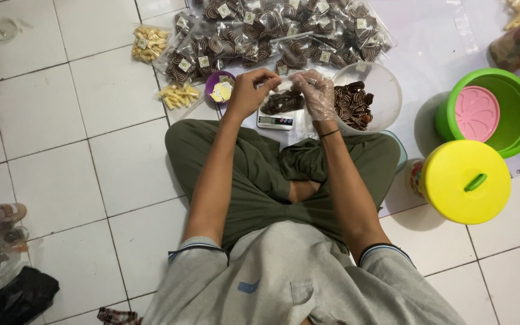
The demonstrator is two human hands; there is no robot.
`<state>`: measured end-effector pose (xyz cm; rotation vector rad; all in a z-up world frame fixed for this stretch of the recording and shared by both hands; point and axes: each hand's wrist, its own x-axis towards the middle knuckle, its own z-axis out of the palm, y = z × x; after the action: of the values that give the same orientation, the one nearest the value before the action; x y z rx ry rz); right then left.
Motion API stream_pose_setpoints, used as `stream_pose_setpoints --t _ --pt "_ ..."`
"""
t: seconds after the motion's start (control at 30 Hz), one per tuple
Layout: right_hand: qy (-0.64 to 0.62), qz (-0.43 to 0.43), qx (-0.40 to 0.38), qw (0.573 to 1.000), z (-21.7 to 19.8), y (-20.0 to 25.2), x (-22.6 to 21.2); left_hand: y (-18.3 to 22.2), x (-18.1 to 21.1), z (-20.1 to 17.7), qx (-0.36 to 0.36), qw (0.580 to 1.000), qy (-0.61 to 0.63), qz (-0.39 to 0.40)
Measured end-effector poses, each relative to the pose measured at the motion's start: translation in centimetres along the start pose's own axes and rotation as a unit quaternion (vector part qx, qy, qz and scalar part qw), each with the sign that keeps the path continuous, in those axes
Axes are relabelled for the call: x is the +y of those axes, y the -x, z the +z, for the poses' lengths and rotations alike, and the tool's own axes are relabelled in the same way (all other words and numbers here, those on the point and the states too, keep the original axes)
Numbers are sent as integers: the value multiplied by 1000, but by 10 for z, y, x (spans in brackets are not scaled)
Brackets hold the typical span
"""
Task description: Weighing chocolate cookies on a digital scale and placing them into plastic bags for packaging.
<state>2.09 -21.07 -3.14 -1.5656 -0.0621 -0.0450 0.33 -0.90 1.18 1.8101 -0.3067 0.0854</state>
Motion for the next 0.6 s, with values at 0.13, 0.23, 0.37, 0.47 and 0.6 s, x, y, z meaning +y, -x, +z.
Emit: stream_pose_setpoints --t 0.13,0.23,0.37,0.47,0.6 --pt "29 -63 26 997 10 7 -5 3 -29 -1 12 996 55 -67" --pt "69 -59 44 995 23 11 -16 7 -43 -3 26 991 74 -109" --pt "70 -40 52 995 30 12 -1 13 -49 -5 107 986 43 -120" --pt "68 -12 89 994 21 6 19 15 -83 -18 150 978 17 -143" --pt "11 27 125 992 7 -8 52 16 -186 -21 126 961 -83 -233"
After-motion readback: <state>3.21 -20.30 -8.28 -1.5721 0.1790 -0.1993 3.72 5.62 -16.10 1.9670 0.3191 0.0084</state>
